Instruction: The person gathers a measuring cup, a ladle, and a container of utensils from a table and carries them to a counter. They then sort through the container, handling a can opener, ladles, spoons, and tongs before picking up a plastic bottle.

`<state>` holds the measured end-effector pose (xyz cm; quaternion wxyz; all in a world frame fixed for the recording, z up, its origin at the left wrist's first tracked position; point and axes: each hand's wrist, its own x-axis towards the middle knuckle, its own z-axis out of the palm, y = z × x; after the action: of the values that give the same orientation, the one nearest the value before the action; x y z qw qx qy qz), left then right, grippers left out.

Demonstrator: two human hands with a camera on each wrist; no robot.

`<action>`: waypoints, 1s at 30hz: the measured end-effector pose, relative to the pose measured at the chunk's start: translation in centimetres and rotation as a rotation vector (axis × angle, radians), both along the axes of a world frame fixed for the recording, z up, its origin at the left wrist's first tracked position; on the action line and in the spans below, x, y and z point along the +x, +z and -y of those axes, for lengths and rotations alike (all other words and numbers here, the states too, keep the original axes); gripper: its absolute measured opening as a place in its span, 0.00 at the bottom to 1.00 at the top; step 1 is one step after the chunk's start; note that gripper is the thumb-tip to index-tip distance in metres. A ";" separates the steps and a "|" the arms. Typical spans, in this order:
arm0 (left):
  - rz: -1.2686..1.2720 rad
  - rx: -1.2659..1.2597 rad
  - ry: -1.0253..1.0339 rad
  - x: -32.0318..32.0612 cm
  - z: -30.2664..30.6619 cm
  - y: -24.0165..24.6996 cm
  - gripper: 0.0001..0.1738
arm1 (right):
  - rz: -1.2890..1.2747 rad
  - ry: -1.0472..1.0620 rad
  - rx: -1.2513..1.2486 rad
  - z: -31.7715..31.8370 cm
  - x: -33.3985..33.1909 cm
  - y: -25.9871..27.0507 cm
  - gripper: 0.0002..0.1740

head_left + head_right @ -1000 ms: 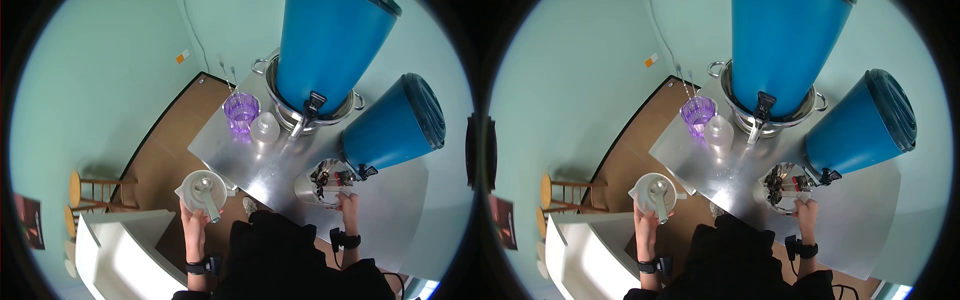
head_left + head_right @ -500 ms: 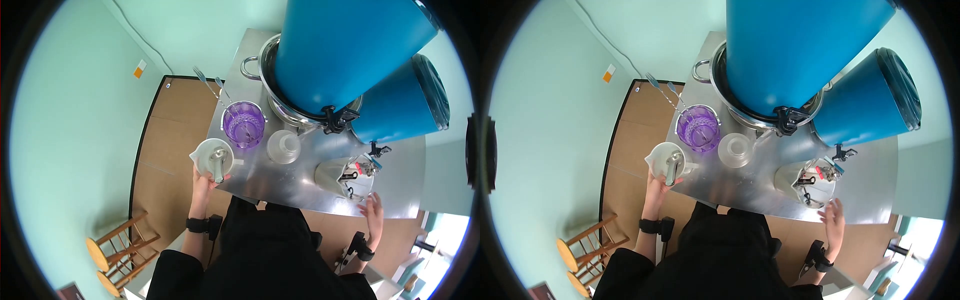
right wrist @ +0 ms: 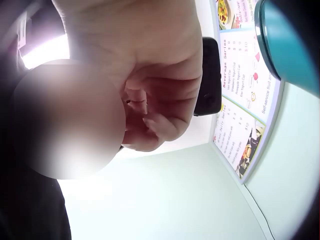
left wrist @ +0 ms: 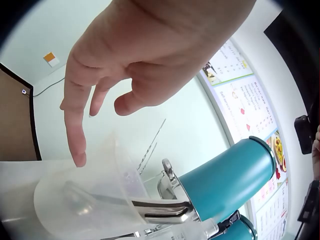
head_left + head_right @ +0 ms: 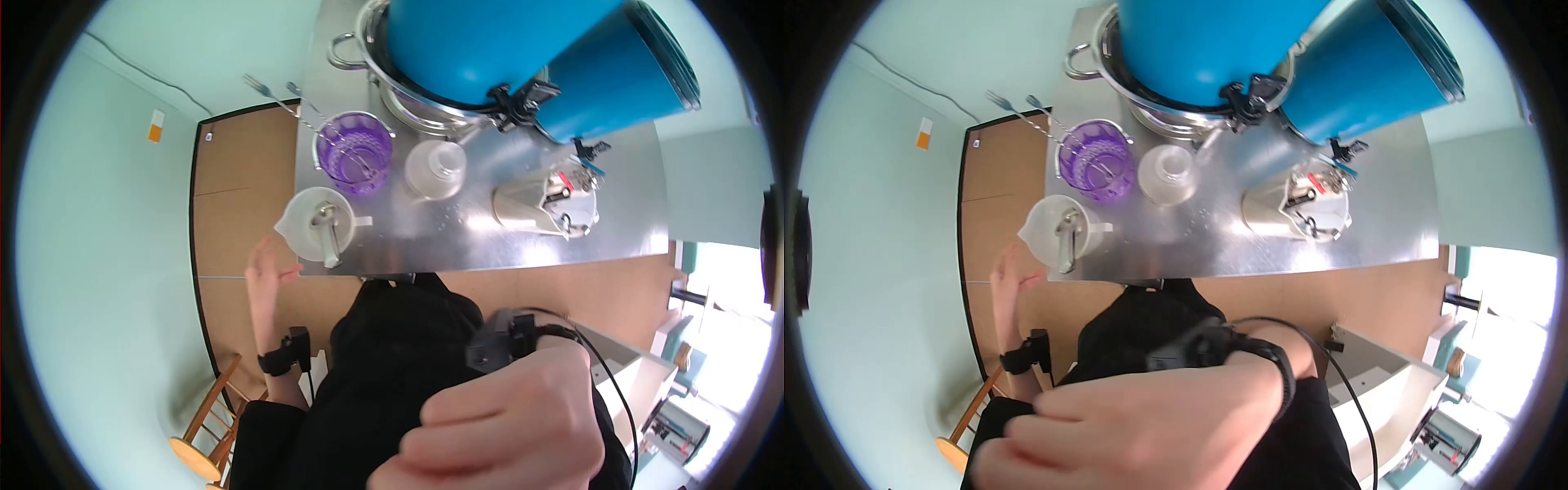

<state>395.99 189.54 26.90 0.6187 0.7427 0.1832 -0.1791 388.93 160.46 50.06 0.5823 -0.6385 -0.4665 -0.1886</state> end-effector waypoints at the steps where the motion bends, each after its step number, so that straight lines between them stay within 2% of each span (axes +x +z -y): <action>1: 0.046 0.020 0.004 0.0 -0.4 0.3 0.24 | 0.018 -0.002 0.003 -0.5 0.2 0.1 0.02; 2: 0.100 0.041 0.014 0.2 -0.4 0.6 0.24 | 0.034 -0.015 -0.005 -0.8 0.1 0.2 0.02; 8: 0.067 0.000 -0.017 -0.3 0.3 1.6 0.24 | 0.092 -0.160 -0.037 0.1 -1.5 1.5 0.03; 13: 0.034 -0.041 -0.035 0.3 2.8 0.0 0.26 | 0.123 -0.353 -0.143 0.2 -2.1 2.0 0.04; 16: 0.035 -0.067 -0.058 0.4 4.0 -0.3 0.27 | -0.065 -0.612 -0.319 1.9 -1.0 -0.1 0.04; 17: 0.034 -0.073 -0.068 0.5 4.1 -0.2 0.27 | -0.219 -0.639 -0.444 3.2 -0.7 -1.3 0.06; 18: 0.052 -0.094 -0.075 0.6 3.9 -0.6 0.27 | -0.403 -0.749 -0.397 3.9 -0.4 -3.3 0.04; 19: 0.069 -0.113 -0.082 0.8 3.6 -1.4 0.28 | -0.549 -0.859 -0.472 5.0 0.0 -5.5 0.06; 20: 0.087 -0.129 -0.085 0.7 3.3 -2.1 0.28 | -0.537 -0.973 -0.428 6.0 0.5 -9.1 0.08; 22: 0.071 -0.146 -0.088 0.7 3.3 -2.8 0.28 | -0.644 -0.980 -0.433 7.8 0.6 -13.7 0.20; 25: 0.065 -0.165 -0.091 0.7 3.7 -2.1 0.30 | -0.696 -1.008 -0.323 7.5 1.0 -16.4 0.26; 26: 0.063 -0.170 -0.094 0.6 3.8 -1.8 0.30 | -0.745 -0.987 -0.345 7.5 1.2 -17.2 0.33; 30: 0.016 -0.139 -0.136 0.2 3.9 -0.7 0.31 | -0.608 -1.080 -0.478 6.4 2.3 -18.5 0.39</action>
<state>396.20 185.59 26.16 0.6565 0.7102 0.1146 -0.2269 391.26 154.02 31.51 0.3539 -0.9190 0.0751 -0.1566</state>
